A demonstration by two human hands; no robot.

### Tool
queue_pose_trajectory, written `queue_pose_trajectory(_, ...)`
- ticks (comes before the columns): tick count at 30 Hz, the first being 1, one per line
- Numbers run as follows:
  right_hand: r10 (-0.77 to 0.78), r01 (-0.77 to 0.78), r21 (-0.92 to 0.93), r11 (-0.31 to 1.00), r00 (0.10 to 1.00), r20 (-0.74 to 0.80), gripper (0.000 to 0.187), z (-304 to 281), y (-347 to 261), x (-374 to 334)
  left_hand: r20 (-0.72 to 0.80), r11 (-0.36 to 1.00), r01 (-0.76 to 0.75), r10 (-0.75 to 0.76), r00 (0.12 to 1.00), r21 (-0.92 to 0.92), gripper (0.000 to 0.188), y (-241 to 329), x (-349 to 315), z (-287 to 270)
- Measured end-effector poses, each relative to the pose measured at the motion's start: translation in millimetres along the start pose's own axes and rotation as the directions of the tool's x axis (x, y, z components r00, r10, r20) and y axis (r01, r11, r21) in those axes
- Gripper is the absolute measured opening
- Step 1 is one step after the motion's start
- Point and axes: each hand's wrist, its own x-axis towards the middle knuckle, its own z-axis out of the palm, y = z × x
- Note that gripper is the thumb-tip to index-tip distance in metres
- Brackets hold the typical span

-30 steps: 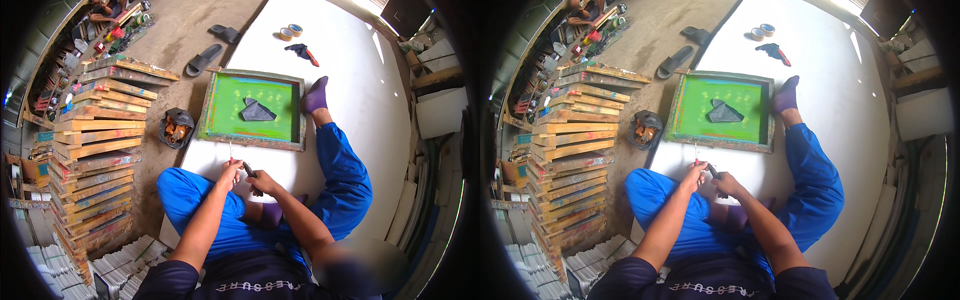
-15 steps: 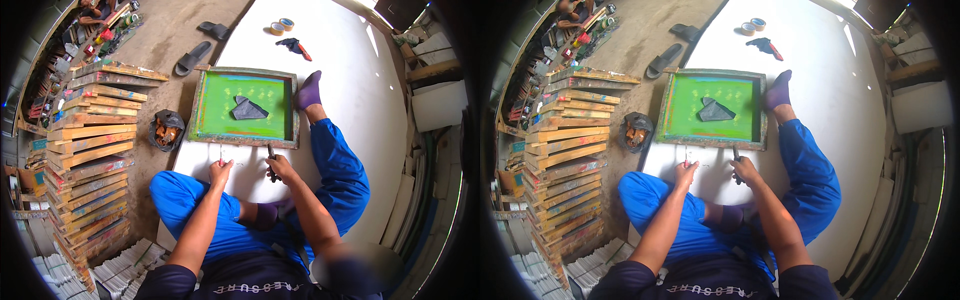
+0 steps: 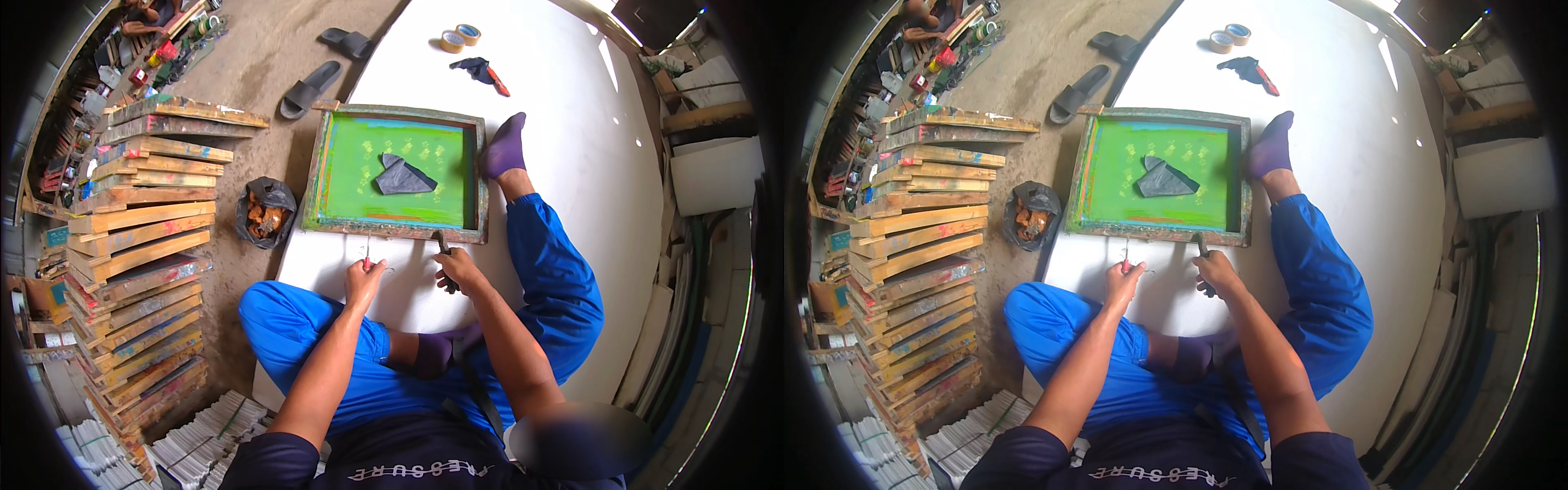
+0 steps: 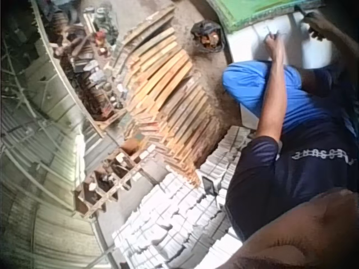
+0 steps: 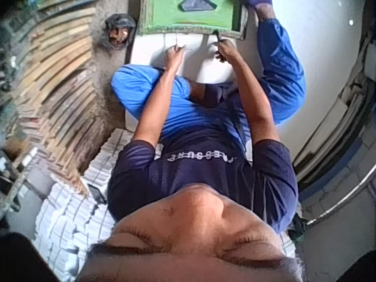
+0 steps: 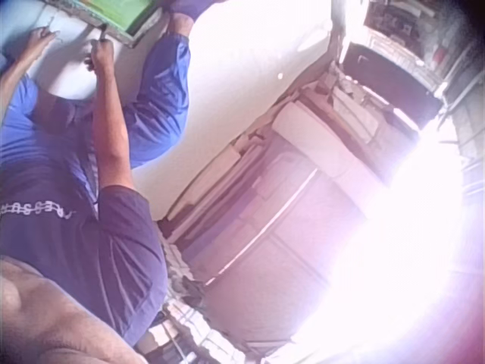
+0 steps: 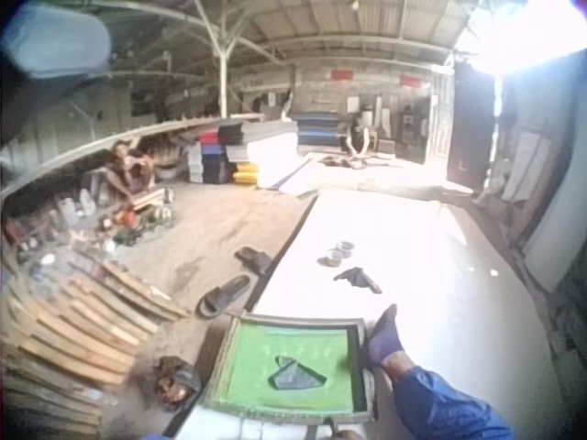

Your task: The person sits on the floor and uses a small metal scraper to remove dried green ink from the mesh of a screen printing frame. They repeatedly scrape along the edges and across the surface of the frame, working to clear the ink residue.

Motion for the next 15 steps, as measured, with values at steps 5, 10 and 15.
queue_pose_trajectory(5,-0.016,0.000,-0.134,0.991,0.993,-0.116,0.033,10.3,-9.7,-9.1,0.008,0.999,-0.049,0.049,0.999,0.000,0.042,3.4,-2.1,3.7)
queue_pose_trajectory(10,-0.027,-0.013,-0.187,0.982,0.978,-0.208,0.034,19.1,-10.7,-14.3,0.035,0.999,-0.039,0.038,0.999,0.022,0.042,12.7,-6.8,2.4)
queue_pose_trajectory(15,-0.032,-0.015,-0.161,0.987,0.958,-0.286,0.035,27.5,-1.7,-12.8,0.053,0.999,-0.035,0.035,0.998,-0.001,0.041,19.9,-8.5,3.0)
